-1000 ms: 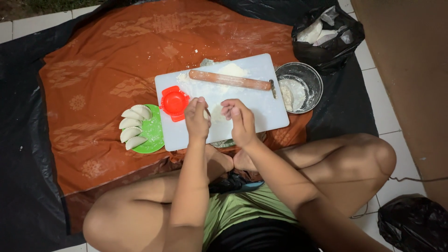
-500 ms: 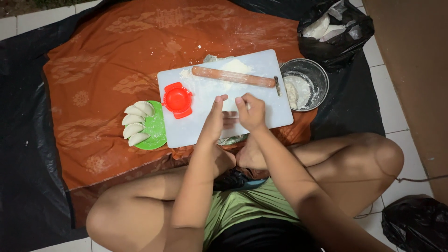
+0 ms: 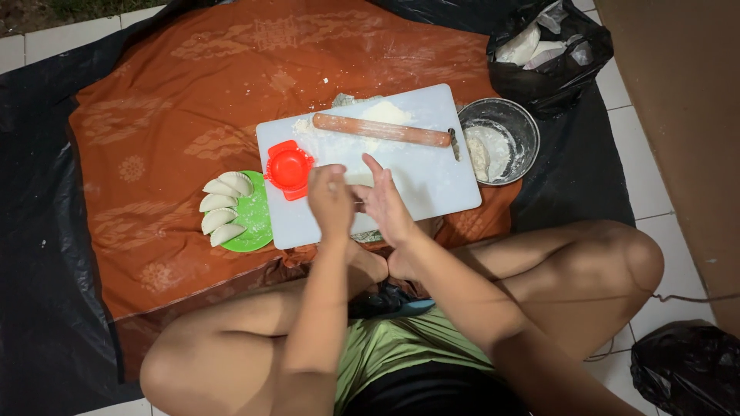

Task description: A person sits on the floor preparing pastries by using a mold and rolling dough into small balls.

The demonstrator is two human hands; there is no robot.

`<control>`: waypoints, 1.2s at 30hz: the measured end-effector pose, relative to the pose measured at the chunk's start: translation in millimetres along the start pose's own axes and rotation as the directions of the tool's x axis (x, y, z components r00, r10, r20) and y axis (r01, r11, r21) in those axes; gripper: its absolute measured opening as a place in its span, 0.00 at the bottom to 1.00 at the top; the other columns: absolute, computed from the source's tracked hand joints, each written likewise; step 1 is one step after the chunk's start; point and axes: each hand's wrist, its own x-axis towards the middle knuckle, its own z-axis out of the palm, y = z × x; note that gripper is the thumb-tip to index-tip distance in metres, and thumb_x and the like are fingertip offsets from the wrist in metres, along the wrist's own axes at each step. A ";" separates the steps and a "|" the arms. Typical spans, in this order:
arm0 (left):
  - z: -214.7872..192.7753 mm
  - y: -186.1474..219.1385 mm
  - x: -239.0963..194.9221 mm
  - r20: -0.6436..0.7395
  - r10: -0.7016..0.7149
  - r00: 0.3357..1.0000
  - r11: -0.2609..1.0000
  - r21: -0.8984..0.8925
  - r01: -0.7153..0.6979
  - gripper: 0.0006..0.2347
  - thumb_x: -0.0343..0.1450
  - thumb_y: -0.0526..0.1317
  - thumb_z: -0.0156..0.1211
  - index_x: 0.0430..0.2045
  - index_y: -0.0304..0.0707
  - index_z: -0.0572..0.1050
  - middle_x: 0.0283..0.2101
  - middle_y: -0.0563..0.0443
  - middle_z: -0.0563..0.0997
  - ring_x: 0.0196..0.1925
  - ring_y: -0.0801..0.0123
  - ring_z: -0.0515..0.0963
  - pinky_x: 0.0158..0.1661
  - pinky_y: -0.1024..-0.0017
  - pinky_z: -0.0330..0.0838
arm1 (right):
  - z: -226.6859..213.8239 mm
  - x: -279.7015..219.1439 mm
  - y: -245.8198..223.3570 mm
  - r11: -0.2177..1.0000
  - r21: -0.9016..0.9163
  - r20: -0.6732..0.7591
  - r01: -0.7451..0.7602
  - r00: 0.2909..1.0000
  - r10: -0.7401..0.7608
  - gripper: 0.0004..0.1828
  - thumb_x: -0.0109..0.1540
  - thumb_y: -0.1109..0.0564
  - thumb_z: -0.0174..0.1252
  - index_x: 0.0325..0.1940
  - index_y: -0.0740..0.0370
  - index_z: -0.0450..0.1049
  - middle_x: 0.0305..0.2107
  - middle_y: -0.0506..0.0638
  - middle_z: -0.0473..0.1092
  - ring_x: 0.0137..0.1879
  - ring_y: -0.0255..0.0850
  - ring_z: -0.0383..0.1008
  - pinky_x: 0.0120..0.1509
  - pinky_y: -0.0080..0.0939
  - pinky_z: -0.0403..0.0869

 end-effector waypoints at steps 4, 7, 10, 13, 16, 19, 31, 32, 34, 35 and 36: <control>-12.6 -14.3 15.8 0.048 -0.168 0.985 0.965 -0.197 0.174 0.14 0.74 0.46 0.60 0.19 0.41 0.81 0.14 0.50 0.75 0.14 0.68 0.74 0.20 0.77 0.70 | -12.6 2.1 -14.3 0.929 -0.351 0.035 0.118 0.993 -0.113 0.39 0.69 0.30 0.35 0.73 0.60 0.57 0.38 0.61 0.80 0.41 0.44 0.81 0.42 0.38 0.76; -3.9 -26.7 14.3 0.150 -0.273 0.950 0.859 -0.407 0.311 0.18 0.72 0.50 0.60 0.14 0.37 0.78 0.05 0.50 0.63 0.09 0.71 0.64 0.14 0.79 0.56 | 1.9 -1.4 -13.9 0.863 -0.411 -0.139 0.295 0.915 -0.379 0.28 0.73 0.41 0.36 0.54 0.65 0.72 0.32 0.56 0.79 0.36 0.37 0.76 0.39 0.32 0.75; 5.7 -27.5 5.3 0.264 -0.267 0.927 0.780 -0.505 0.369 0.22 0.73 0.54 0.54 0.13 0.36 0.76 0.04 0.51 0.61 0.06 0.74 0.62 0.12 0.80 0.53 | 15.7 -6.1 -10.1 0.734 -0.544 -0.089 0.406 0.842 -0.532 0.25 0.73 0.45 0.38 0.54 0.66 0.73 0.50 0.60 0.73 0.52 0.46 0.75 0.55 0.43 0.78; 11.9 -11.6 -0.1 0.314 -0.464 0.828 0.739 -0.378 0.557 0.28 0.72 0.65 0.49 0.35 0.33 0.79 0.21 0.47 0.69 0.21 0.69 0.70 0.21 0.72 0.73 | 17.6 -2.4 -2.9 0.693 -0.585 -0.027 0.421 0.844 -0.536 0.26 0.75 0.48 0.33 0.60 0.69 0.71 0.64 0.66 0.62 0.67 0.58 0.68 0.70 0.55 0.70; 12.5 -2.8 1.5 0.517 -0.561 0.647 0.627 -0.245 0.740 0.35 0.75 0.69 0.30 0.69 0.45 0.62 0.56 0.24 0.74 0.59 0.48 0.75 0.59 0.56 0.67 | -7.2 13.1 12.1 0.639 -0.686 -0.026 0.348 0.866 -0.499 0.27 0.75 0.55 0.30 0.57 0.77 0.72 0.59 0.69 0.67 0.70 0.63 0.63 0.76 0.59 0.59; -4.2 36.4 2.8 0.736 -0.344 0.584 0.439 -0.423 0.792 0.41 0.70 0.74 0.33 0.75 0.54 0.37 0.43 0.47 0.73 0.34 0.76 0.72 0.39 0.81 0.63 | -56.0 31.9 30.2 0.508 -0.822 -0.112 0.257 0.802 -0.586 0.28 0.75 0.52 0.34 0.39 0.64 0.79 0.37 0.57 0.73 0.50 0.55 0.71 0.64 0.51 0.66; 20.1 24.4 -15.7 0.437 -0.337 0.834 0.839 -0.261 0.477 0.20 0.79 0.51 0.45 0.58 0.39 0.74 0.58 0.36 0.78 0.63 0.52 0.76 0.64 0.57 0.64 | -58.1 39.0 32.6 0.968 -0.238 -0.616 0.079 0.758 -0.213 0.27 0.73 0.40 0.38 0.28 0.57 0.66 0.11 0.51 0.62 0.13 0.36 0.64 0.12 0.34 0.64; 22.6 22.0 -16.8 0.433 -0.308 0.847 0.856 -0.263 0.446 0.19 0.79 0.50 0.45 0.60 0.39 0.73 0.61 0.35 0.75 0.67 0.49 0.71 0.68 0.54 0.58 | -51.7 37.2 43.0 0.971 -0.236 -0.547 0.051 0.819 -0.176 0.25 0.72 0.34 0.31 0.51 0.56 0.59 0.33 0.58 0.61 0.37 0.45 0.63 0.41 0.45 0.63; 26.9 6.5 -16.4 0.430 -0.280 0.859 0.870 -0.265 0.416 0.19 0.80 0.48 0.45 0.61 0.39 0.71 0.65 0.35 0.71 0.71 0.45 0.65 0.71 0.51 0.52 | -21.7 21.5 34.5 0.971 -0.236 -0.474 0.021 0.870 -0.135 0.39 0.71 0.27 0.25 0.74 0.55 0.53 0.55 0.64 0.59 0.60 0.54 0.62 0.70 0.55 0.63; 28.7 -6.4 -14.6 0.221 -0.248 0.943 0.938 -0.188 0.291 0.13 0.76 0.41 0.51 0.52 0.40 0.75 0.54 0.40 0.75 0.60 0.50 0.71 0.65 0.56 0.59 | 1.9 7.8 15.3 0.946 -0.324 -0.346 -0.003 0.931 -0.115 0.42 0.70 0.27 0.22 0.77 0.59 0.47 0.63 0.71 0.52 0.68 0.65 0.54 0.73 0.66 0.56; 30.9 -19.1 -12.5 0.011 -0.176 0.984 0.981 -0.080 0.176 0.07 0.72 0.34 0.57 0.42 0.41 0.78 0.42 0.45 0.79 0.50 0.55 0.77 0.59 0.61 0.66 | 25.5 -5.7 -4.0 0.912 -0.409 -0.216 -0.014 0.973 -0.082 0.46 0.69 0.28 0.19 0.80 0.63 0.41 0.71 0.78 0.44 0.76 0.76 0.46 0.77 0.78 0.49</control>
